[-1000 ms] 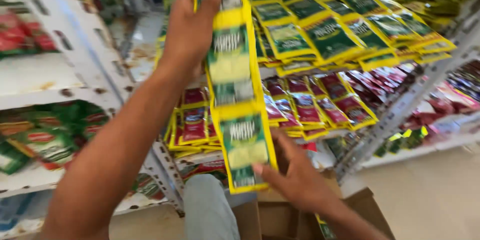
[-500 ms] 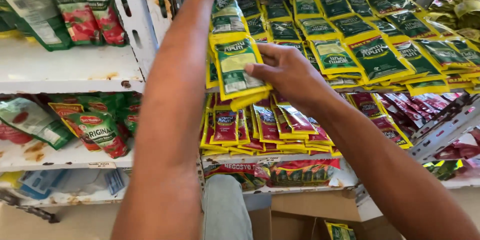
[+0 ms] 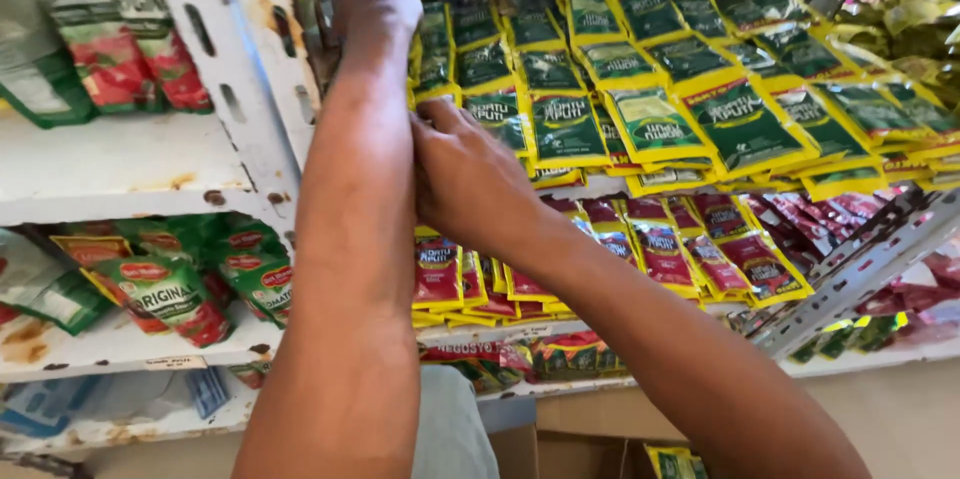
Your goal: Stocking shelves with condiment sachets from a box.
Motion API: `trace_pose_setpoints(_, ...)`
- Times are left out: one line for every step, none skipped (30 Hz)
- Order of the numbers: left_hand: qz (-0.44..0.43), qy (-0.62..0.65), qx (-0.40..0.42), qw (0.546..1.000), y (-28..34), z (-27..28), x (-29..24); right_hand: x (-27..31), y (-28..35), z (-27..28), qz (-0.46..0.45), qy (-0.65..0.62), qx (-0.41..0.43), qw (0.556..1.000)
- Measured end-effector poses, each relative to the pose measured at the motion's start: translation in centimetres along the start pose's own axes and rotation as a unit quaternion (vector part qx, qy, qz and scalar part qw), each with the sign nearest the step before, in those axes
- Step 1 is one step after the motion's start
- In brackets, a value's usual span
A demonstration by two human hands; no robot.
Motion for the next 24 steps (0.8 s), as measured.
trace_pose_setpoints(0.028, -0.022, 0.070, 0.997, 2.3, 0.8, -0.6, -0.1, 0.4, -0.1, -0.020, 0.014, 0.011, 1.000)
trace_pose_setpoints(0.029, -0.022, 0.072, 0.997, 1.2, -1.6, 1.0, -0.7, 0.6, -0.5, -0.021, 0.013, 0.013, 1.000)
trace_pose_setpoints(0.031, -0.026, 0.116, 0.992, 0.4, -4.7, 2.6, -0.7, 1.1, -0.6, 0.011, 0.050, -0.014, 0.999)
trace_pose_setpoints(0.032, -0.030, 0.157, 0.987, -0.8, -7.5, 3.9, -0.6, 1.4, -0.5, 0.044, 0.089, -0.044, 0.994)
trace_pose_setpoints(0.031, -0.030, 0.156, 0.987, -0.4, -7.6, 4.4, -0.6, 1.6, -0.4, 0.044, 0.089, -0.045, 0.994)
trace_pose_setpoints(0.021, -0.035, 0.153, 0.987, -0.5, -7.9, 4.4, -0.5, 1.9, -0.2, 0.052, 0.091, -0.054, 0.993)
trace_pose_setpoints(0.011, -0.041, 0.151, 0.988, -0.3, -8.3, 4.2, -0.4, 2.1, 0.0, 0.060, 0.092, -0.062, 0.992)
trace_pose_setpoints(0.000, -0.049, 0.151, 0.987, -0.7, -8.9, 4.4, -0.4, 2.3, 0.3, 0.058, 0.091, -0.064, 0.992)
trace_pose_setpoints(-0.011, -0.056, 0.150, 0.987, -1.2, -9.5, 4.5, -0.2, 2.6, 0.5, 0.075, 0.080, -0.056, 0.992)
trace_pose_setpoints(-0.021, -0.061, 0.147, 0.987, -1.9, -9.9, 4.4, 0.1, 2.7, 0.8, 0.095, 0.071, -0.049, 0.992)
trace_pose_setpoints(-0.032, -0.066, 0.144, 0.987, -2.5, -9.9, 4.1, 0.0, 2.7, 1.0, 0.095, 0.072, -0.050, 0.992)
trace_pose_setpoints(-0.043, -0.070, 0.143, 0.986, -2.9, -10.2, 3.7, 0.2, 3.1, 0.9, 0.121, 0.069, -0.040, 0.989)
trace_pose_setpoints(-0.054, -0.074, 0.142, 0.986, -3.4, -10.5, 3.2, 0.3, 3.4, 0.9, 0.147, 0.065, -0.029, 0.987)
trace_pose_setpoints(-0.066, -0.078, 0.141, 0.985, -3.3, -10.1, 2.2, 0.2, 3.3, 1.2, 0.144, 0.068, -0.030, 0.987)
trace_pose_setpoints(-0.078, -0.081, 0.140, 0.984, -3.2, -9.7, 1.2, -0.1, 3.2, 1.0, 0.138, 0.063, -0.001, 0.988)
trace_pose_setpoints(-0.086, -0.088, 0.140, 0.983, -2.9, -9.1, 0.7, -0.2, 3.2, 0.6, 0.134, 0.053, 0.029, 0.989)
trace_pose_setpoints(-0.095, -0.094, 0.140, 0.981, -2.7, -8.6, 0.3, -0.3, 3.3, 0.5, 0.132, 0.052, 0.030, 0.989)
trace_pose_setpoints(-0.101, -0.101, 0.139, 0.980, -2.5, -7.9, 0.2, -0.2, 3.3, 0.5, 0.138, 0.050, 0.021, 0.989)
trace_pose_setpoints(-0.107, -0.108, 0.138, 0.979, -2.3, -7.1, 0.0, -0.1, 3.5, 0.5, 0.143, 0.048, 0.013, 0.988)
trace_pose_setpoints(-0.117, -0.113, 0.135, 0.977, -2.2, -6.2, -0.7, -0.2, 3.5, 0.4, 0.143, 0.049, 0.012, 0.988)
trace_pose_setpoints(-0.128, -0.119, 0.132, 0.976, -2.2, -5.3, -1.4, -0.2, 3.6, 0.6, 0.142, 0.055, -0.001, 0.988)
trace_pose_setpoints(-0.139, -0.124, 0.133, 0.974, -2.0, -4.6, -2.2, -0.3, 3.8, 0.6, 0.138, 0.059, -0.012, 0.989)
trace_pose_setpoints(-0.149, -0.129, 0.133, 0.971, -2.1, -4.2, -2.8, -0.4, 3.8, 0.7, 0.135, 0.059, -0.012, 0.989)
trace_pose_setpoints(-0.160, -0.135, 0.131, 0.969, -2.4, -3.6, -3.3, -0.4, 3.8, 0.8, 0.133, 0.049, -0.011, 0.990)
Point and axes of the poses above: each hand's wrist, its own y-axis away from the middle knuckle, its own z-axis out of the back of the hand, x = y × z, the point moved 9 cm from there along -y, towards the middle knuckle, and after that the axes turned 14 degrees about -z, right-handed, at the moved point
